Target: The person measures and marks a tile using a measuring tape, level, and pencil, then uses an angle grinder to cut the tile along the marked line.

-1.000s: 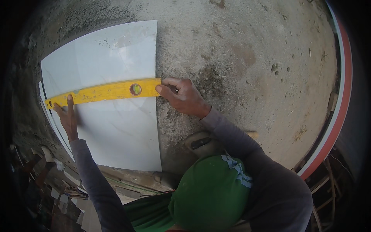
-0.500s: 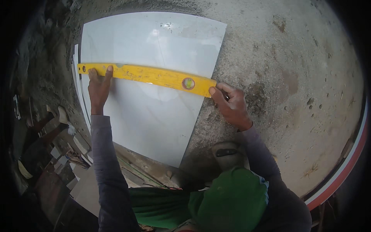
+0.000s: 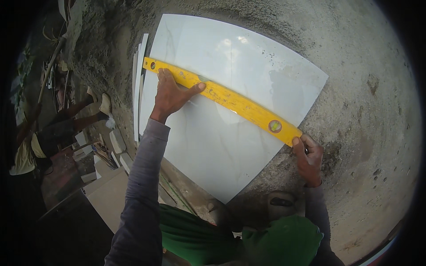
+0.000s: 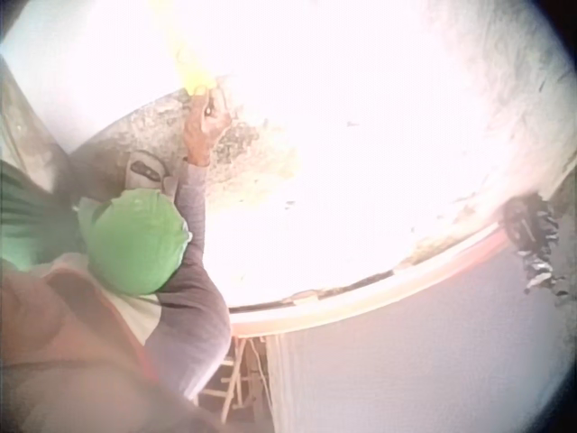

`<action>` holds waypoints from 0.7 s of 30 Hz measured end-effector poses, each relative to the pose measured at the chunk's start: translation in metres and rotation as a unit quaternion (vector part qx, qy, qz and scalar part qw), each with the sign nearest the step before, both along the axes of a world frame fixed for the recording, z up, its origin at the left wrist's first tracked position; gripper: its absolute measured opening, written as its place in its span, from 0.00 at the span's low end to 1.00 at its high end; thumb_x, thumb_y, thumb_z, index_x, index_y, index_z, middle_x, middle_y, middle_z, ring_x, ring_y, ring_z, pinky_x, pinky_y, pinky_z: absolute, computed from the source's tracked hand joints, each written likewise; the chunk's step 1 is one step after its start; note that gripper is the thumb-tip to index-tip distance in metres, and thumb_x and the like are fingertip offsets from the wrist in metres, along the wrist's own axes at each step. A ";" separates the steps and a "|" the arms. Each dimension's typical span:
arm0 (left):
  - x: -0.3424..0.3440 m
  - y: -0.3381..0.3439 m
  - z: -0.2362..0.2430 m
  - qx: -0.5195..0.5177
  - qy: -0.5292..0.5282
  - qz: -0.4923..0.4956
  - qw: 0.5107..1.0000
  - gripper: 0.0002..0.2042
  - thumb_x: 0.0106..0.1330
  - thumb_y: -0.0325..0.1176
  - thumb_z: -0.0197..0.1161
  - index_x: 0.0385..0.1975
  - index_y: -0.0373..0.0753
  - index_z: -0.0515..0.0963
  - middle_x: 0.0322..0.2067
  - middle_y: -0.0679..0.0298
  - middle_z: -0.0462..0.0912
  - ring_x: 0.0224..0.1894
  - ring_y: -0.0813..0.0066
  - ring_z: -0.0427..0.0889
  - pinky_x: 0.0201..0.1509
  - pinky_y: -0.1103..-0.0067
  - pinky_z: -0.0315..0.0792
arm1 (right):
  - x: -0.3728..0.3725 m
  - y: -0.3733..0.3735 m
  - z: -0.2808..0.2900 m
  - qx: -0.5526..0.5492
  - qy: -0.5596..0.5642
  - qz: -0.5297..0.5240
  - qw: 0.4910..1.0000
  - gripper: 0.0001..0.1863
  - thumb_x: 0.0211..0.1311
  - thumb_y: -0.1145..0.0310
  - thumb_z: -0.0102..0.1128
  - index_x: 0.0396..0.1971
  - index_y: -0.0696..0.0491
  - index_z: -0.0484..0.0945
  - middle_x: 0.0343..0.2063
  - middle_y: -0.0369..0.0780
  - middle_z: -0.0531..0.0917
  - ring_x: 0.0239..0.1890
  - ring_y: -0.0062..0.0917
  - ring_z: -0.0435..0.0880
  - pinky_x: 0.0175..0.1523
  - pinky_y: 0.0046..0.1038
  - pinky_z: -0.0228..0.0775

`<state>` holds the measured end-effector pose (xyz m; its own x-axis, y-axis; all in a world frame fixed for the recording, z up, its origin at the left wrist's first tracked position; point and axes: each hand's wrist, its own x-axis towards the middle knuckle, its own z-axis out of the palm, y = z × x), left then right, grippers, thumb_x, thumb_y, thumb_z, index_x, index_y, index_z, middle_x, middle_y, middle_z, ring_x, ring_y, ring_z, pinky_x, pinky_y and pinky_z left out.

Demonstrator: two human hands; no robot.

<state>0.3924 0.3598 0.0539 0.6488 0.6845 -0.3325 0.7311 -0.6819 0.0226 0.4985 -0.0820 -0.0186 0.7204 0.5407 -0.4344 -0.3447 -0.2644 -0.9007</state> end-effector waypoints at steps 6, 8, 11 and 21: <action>0.004 0.004 0.004 -0.021 0.026 0.006 0.999 0.79 0.50 0.83 0.69 0.75 0.09 0.43 0.77 0.17 0.41 0.85 0.31 0.38 0.87 0.58 0.41 | -0.001 0.000 -0.001 -0.002 0.003 -0.007 1.000 0.18 0.79 0.63 0.64 0.26 0.55 0.76 0.22 0.28 0.73 0.29 0.10 0.66 0.33 0.22 0.60; 0.001 0.002 0.000 -0.004 0.013 0.007 1.000 0.79 0.51 0.83 0.69 0.75 0.08 0.42 0.77 0.17 0.41 0.84 0.30 0.38 0.87 0.58 0.41 | -0.002 0.002 0.000 -0.006 0.005 -0.010 1.000 0.18 0.79 0.63 0.64 0.26 0.55 0.76 0.22 0.28 0.73 0.29 0.10 0.66 0.33 0.22 0.60; -0.005 0.008 -0.001 0.004 0.016 -0.001 1.000 0.79 0.51 0.83 0.69 0.75 0.08 0.42 0.77 0.17 0.40 0.84 0.29 0.38 0.87 0.58 0.41 | -0.005 0.005 0.001 0.000 0.003 -0.004 1.000 0.18 0.79 0.64 0.63 0.26 0.55 0.76 0.22 0.28 0.72 0.29 0.10 0.66 0.33 0.22 0.59; -0.002 0.008 -0.006 -0.042 0.008 -0.021 0.999 0.64 0.57 0.75 0.72 0.61 0.09 0.53 0.63 0.27 0.53 0.71 0.37 0.54 0.76 0.56 0.57 | 0.001 0.003 0.003 0.002 0.017 0.016 1.000 0.15 0.78 0.64 0.64 0.33 0.60 0.83 0.23 0.26 0.72 0.28 0.08 0.65 0.31 0.22 0.57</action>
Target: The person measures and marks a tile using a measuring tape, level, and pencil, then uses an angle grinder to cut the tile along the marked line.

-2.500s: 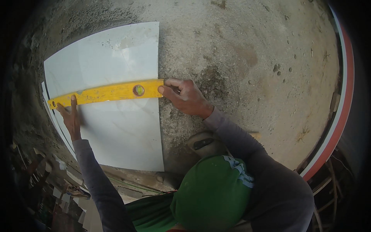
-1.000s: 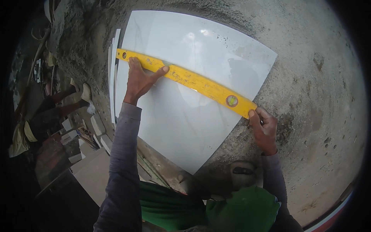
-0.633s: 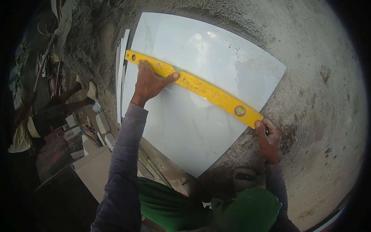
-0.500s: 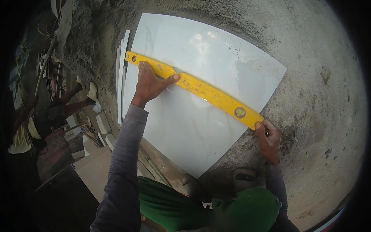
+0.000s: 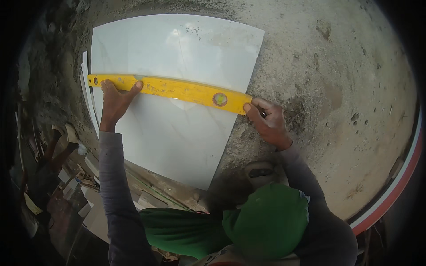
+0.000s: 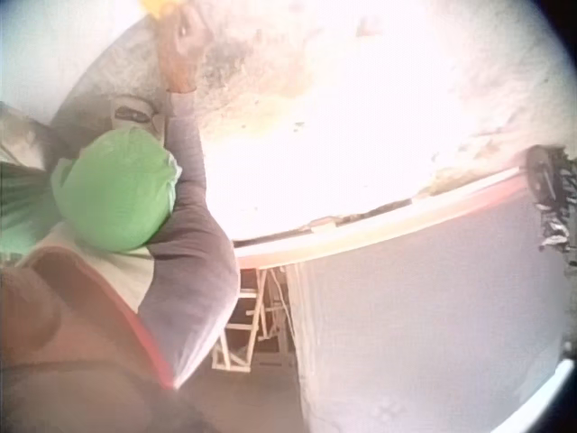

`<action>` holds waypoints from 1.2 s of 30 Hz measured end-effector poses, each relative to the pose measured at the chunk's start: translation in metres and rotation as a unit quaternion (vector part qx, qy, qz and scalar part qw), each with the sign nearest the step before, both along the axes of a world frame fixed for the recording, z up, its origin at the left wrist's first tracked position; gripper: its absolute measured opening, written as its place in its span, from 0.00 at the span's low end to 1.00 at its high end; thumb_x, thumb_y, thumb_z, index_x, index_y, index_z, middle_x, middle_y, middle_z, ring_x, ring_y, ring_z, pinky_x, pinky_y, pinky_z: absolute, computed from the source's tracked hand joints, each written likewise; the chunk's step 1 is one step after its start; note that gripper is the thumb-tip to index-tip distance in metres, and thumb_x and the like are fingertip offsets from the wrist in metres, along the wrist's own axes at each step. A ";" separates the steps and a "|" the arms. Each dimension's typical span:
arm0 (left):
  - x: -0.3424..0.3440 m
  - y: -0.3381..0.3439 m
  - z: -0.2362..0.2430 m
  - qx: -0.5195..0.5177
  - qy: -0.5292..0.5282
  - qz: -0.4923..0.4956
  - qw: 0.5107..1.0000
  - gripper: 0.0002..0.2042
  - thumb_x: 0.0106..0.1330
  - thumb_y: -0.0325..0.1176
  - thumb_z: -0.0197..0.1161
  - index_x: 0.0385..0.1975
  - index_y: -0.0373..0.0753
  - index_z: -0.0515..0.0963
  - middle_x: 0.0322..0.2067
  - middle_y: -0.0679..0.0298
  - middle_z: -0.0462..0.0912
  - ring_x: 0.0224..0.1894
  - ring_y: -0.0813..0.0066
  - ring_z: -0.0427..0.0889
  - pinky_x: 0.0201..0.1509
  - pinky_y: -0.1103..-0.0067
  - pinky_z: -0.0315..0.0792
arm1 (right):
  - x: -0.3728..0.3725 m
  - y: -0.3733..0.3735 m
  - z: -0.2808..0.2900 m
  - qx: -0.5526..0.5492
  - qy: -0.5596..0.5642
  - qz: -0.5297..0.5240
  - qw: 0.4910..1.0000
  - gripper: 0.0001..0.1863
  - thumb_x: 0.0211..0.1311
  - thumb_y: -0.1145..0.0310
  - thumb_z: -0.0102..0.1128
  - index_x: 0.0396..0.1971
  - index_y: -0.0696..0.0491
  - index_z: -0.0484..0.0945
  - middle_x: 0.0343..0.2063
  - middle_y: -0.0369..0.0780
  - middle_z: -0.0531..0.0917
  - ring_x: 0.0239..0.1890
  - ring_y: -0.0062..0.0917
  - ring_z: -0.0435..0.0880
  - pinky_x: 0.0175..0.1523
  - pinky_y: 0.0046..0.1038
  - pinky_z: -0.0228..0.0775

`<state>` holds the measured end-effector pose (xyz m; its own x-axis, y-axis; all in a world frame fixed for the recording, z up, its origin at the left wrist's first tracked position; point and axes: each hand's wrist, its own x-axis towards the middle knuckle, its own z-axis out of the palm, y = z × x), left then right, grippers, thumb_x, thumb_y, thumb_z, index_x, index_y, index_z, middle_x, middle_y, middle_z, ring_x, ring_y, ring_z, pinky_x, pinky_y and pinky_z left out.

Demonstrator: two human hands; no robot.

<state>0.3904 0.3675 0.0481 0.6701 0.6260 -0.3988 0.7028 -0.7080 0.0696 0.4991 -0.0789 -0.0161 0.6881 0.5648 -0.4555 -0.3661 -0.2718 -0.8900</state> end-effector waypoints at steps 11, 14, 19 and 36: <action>0.009 0.007 -0.001 0.015 0.045 -0.021 0.999 0.76 0.53 0.80 0.72 0.68 0.00 0.47 0.70 0.11 0.47 0.79 0.18 0.46 0.83 0.47 0.51 | 0.003 -0.003 -0.002 0.002 -0.018 0.004 1.000 0.15 0.76 0.62 0.65 0.36 0.60 0.85 0.22 0.30 0.71 0.28 0.10 0.66 0.31 0.24 0.59; 0.017 0.003 0.007 0.005 0.034 -0.025 0.999 0.73 0.53 0.79 0.73 0.65 0.01 0.52 0.67 0.14 0.53 0.77 0.21 0.53 0.80 0.46 0.56 | 0.002 -0.006 0.001 -0.002 -0.025 -0.002 1.000 0.15 0.77 0.62 0.65 0.35 0.60 0.85 0.22 0.29 0.71 0.27 0.10 0.65 0.30 0.25 0.58; 0.023 -0.009 0.019 -0.020 0.033 -0.026 0.999 0.67 0.54 0.76 0.75 0.61 0.03 0.61 0.60 0.20 0.64 0.70 0.26 0.66 0.75 0.48 0.65 | 0.003 -0.002 0.006 -0.022 0.017 0.004 1.000 0.16 0.77 0.61 0.65 0.34 0.60 0.86 0.19 0.25 0.69 0.24 0.07 0.62 0.26 0.24 0.53; 0.022 -0.027 0.023 0.001 0.008 -0.016 1.000 0.60 0.58 0.73 0.75 0.59 0.08 0.64 0.56 0.26 0.71 0.67 0.30 0.72 0.71 0.54 0.72 | 0.010 -0.005 0.009 -0.003 -0.003 0.015 1.000 0.20 0.80 0.59 0.63 0.29 0.57 0.82 0.22 0.28 0.73 0.28 0.09 0.67 0.31 0.22 0.60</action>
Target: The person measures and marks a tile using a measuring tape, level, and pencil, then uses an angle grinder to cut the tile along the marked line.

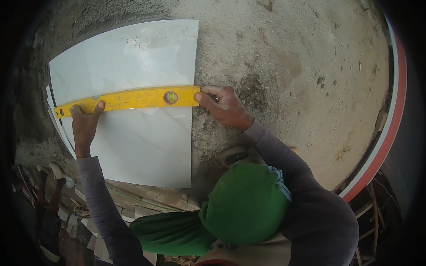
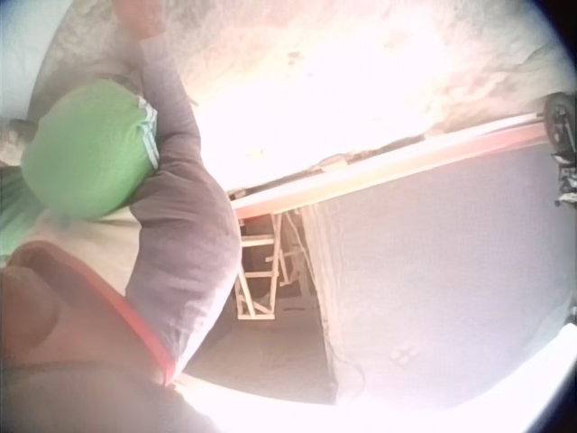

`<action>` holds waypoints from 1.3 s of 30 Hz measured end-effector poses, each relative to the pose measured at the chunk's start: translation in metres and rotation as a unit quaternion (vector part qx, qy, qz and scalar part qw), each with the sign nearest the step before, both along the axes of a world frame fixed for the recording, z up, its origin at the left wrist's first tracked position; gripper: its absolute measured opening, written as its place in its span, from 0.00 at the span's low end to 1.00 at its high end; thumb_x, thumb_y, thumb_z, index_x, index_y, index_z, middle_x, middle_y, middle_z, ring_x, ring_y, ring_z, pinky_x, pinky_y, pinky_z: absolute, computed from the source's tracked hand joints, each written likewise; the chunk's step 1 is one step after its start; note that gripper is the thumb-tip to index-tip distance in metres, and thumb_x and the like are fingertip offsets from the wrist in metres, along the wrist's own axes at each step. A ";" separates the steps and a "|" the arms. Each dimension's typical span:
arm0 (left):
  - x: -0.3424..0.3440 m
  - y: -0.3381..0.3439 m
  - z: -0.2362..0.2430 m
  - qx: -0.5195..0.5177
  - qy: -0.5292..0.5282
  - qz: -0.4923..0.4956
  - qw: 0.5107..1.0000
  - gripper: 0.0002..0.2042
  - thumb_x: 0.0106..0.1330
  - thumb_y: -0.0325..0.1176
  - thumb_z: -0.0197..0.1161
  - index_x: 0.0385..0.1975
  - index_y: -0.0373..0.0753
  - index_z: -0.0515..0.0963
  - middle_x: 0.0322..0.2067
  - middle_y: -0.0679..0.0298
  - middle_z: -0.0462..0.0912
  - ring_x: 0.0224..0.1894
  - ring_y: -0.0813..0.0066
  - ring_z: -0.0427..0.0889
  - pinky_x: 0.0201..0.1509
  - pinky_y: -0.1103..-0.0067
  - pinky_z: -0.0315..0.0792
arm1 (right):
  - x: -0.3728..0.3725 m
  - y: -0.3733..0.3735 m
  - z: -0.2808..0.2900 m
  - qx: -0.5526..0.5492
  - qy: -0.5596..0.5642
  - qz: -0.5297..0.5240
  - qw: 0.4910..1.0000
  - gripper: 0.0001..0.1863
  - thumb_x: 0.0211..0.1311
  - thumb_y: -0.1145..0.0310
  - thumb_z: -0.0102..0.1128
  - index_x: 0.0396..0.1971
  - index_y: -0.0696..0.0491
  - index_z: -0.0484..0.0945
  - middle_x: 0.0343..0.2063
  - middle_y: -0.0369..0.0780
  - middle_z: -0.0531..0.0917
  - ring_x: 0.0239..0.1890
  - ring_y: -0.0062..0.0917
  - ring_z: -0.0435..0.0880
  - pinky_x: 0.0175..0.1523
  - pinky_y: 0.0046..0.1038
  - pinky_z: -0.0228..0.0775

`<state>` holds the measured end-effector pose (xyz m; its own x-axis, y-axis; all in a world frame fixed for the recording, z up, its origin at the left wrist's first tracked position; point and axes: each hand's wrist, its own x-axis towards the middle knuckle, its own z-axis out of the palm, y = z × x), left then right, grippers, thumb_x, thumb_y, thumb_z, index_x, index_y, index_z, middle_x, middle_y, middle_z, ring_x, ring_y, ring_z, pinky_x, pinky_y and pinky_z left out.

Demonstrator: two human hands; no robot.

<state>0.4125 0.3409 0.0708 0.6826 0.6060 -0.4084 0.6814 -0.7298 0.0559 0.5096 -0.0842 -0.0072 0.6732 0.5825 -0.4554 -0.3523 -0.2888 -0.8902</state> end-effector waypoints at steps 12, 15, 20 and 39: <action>-0.005 0.016 -0.007 -0.062 -0.054 0.048 0.995 0.76 0.45 0.75 0.80 0.81 0.22 0.47 0.74 0.11 0.41 0.80 0.16 0.43 0.83 0.47 0.52 | -0.012 0.005 -0.012 0.033 0.016 -0.037 0.999 0.18 0.80 0.64 0.62 0.27 0.56 0.78 0.23 0.25 0.72 0.28 0.07 0.64 0.32 0.19 0.55; -0.006 0.015 -0.007 -0.058 -0.059 0.044 0.996 0.75 0.46 0.74 0.81 0.80 0.21 0.47 0.74 0.11 0.38 0.81 0.19 0.41 0.82 0.55 0.57 | -0.011 0.006 -0.010 0.028 0.021 -0.036 0.999 0.18 0.80 0.64 0.62 0.26 0.55 0.77 0.23 0.25 0.72 0.28 0.07 0.64 0.32 0.19 0.55; -0.004 0.012 -0.007 -0.073 -0.089 0.046 0.992 0.75 0.45 0.74 0.81 0.79 0.19 0.49 0.75 0.11 0.38 0.82 0.21 0.40 0.82 0.62 0.60 | -0.010 0.006 -0.010 0.020 0.013 -0.040 0.999 0.19 0.80 0.64 0.62 0.25 0.55 0.76 0.22 0.25 0.71 0.28 0.07 0.64 0.32 0.19 0.55; -0.006 0.011 -0.006 -0.037 -0.069 0.020 0.997 0.70 0.51 0.71 0.80 0.78 0.18 0.52 0.74 0.10 0.41 0.76 0.22 0.62 0.77 0.63 0.67 | -0.010 0.005 -0.010 0.027 0.027 -0.040 0.998 0.18 0.81 0.64 0.62 0.26 0.55 0.77 0.23 0.23 0.70 0.28 0.06 0.62 0.31 0.19 0.53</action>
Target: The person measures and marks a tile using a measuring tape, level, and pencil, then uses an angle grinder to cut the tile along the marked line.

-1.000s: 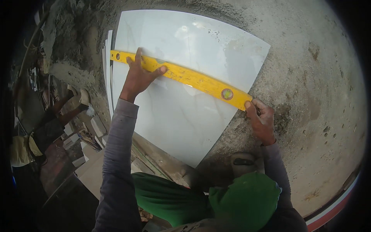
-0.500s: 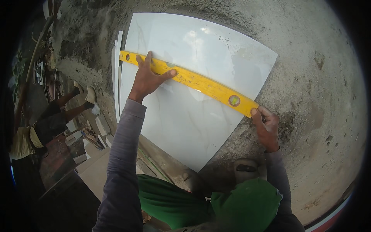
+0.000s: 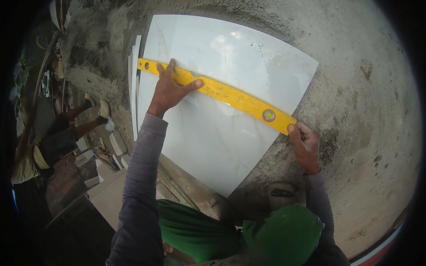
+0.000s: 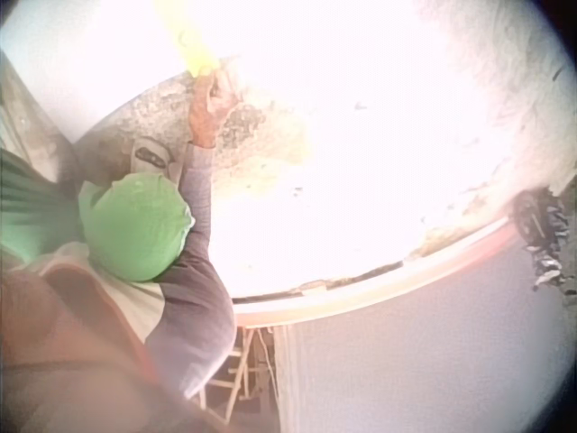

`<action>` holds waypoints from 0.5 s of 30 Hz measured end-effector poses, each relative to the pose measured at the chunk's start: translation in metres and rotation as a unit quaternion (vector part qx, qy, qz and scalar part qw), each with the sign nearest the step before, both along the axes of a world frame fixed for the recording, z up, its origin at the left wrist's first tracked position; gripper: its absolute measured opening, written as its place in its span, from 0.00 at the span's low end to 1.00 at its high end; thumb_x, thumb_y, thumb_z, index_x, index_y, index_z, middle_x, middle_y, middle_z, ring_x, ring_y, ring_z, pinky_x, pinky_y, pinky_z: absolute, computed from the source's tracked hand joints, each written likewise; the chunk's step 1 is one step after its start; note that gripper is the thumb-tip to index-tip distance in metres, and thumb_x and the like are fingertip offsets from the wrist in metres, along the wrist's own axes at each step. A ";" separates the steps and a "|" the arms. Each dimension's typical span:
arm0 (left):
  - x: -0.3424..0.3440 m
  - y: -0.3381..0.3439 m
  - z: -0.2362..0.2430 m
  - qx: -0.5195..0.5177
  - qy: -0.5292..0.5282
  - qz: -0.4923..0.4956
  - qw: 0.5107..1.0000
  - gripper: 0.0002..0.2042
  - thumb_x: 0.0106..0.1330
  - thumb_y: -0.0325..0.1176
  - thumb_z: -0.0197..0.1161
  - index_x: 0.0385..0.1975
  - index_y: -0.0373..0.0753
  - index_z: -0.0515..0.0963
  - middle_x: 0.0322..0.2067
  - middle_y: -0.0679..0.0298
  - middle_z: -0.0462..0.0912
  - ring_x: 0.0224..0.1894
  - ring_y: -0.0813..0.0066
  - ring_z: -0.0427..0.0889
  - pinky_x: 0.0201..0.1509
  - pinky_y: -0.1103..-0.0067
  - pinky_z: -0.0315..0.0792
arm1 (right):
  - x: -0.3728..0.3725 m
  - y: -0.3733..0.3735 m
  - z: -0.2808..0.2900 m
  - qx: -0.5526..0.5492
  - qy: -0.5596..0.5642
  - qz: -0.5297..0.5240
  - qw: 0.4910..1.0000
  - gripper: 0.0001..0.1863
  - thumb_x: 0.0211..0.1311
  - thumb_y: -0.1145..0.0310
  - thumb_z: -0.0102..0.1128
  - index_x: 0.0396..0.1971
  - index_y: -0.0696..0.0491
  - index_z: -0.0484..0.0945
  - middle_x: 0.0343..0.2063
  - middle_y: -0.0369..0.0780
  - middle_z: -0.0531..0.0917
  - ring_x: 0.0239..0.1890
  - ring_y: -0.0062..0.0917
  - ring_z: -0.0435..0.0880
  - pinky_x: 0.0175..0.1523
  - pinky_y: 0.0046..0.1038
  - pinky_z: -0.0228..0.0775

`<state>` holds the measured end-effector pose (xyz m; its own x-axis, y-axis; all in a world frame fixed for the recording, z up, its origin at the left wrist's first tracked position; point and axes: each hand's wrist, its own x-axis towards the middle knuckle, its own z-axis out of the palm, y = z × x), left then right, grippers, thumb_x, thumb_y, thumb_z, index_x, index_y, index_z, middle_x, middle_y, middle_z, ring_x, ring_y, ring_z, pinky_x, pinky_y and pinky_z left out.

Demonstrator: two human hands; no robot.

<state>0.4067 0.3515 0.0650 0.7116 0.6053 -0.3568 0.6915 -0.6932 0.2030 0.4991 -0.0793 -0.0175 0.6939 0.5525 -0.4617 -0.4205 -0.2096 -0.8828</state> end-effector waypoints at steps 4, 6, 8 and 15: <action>-0.003 0.003 0.001 -0.008 -0.002 -0.001 1.000 0.70 0.51 0.71 0.80 0.78 0.17 0.52 0.73 0.10 0.41 0.78 0.21 0.57 0.79 0.62 0.65 | -0.001 0.004 0.001 0.003 -0.004 0.003 1.000 0.18 0.81 0.63 0.62 0.26 0.55 0.77 0.23 0.23 0.70 0.28 0.06 0.62 0.31 0.19 0.53; -0.002 0.003 0.001 -0.013 -0.004 0.000 1.000 0.70 0.51 0.71 0.80 0.78 0.17 0.51 0.73 0.09 0.42 0.79 0.21 0.55 0.79 0.62 0.65 | -0.001 0.002 0.001 0.004 -0.002 0.003 1.000 0.18 0.81 0.63 0.62 0.26 0.55 0.77 0.23 0.23 0.70 0.28 0.06 0.62 0.31 0.19 0.53; 0.005 0.002 0.003 -0.020 -0.008 -0.003 1.000 0.70 0.52 0.71 0.80 0.78 0.16 0.51 0.73 0.09 0.42 0.79 0.20 0.53 0.79 0.62 0.64 | 0.001 0.001 0.001 0.003 -0.002 -0.002 1.000 0.18 0.80 0.63 0.62 0.27 0.55 0.78 0.23 0.23 0.71 0.28 0.06 0.62 0.31 0.19 0.53; -0.008 0.001 -0.010 -0.087 -0.047 0.048 0.994 0.75 0.53 0.66 0.82 0.75 0.08 0.37 0.74 0.10 0.36 0.81 0.21 0.45 0.82 0.60 0.59 | 0.003 0.001 0.001 -0.004 -0.020 0.019 1.000 0.17 0.79 0.61 0.64 0.34 0.60 0.84 0.22 0.24 0.69 0.28 0.07 0.63 0.30 0.21 0.56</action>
<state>0.3984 0.3522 0.0551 0.6887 0.6067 -0.3969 0.7250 -0.5737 0.3810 0.5018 -0.0779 -0.0169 0.6904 0.5751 -0.4390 -0.3772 -0.2316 -0.8967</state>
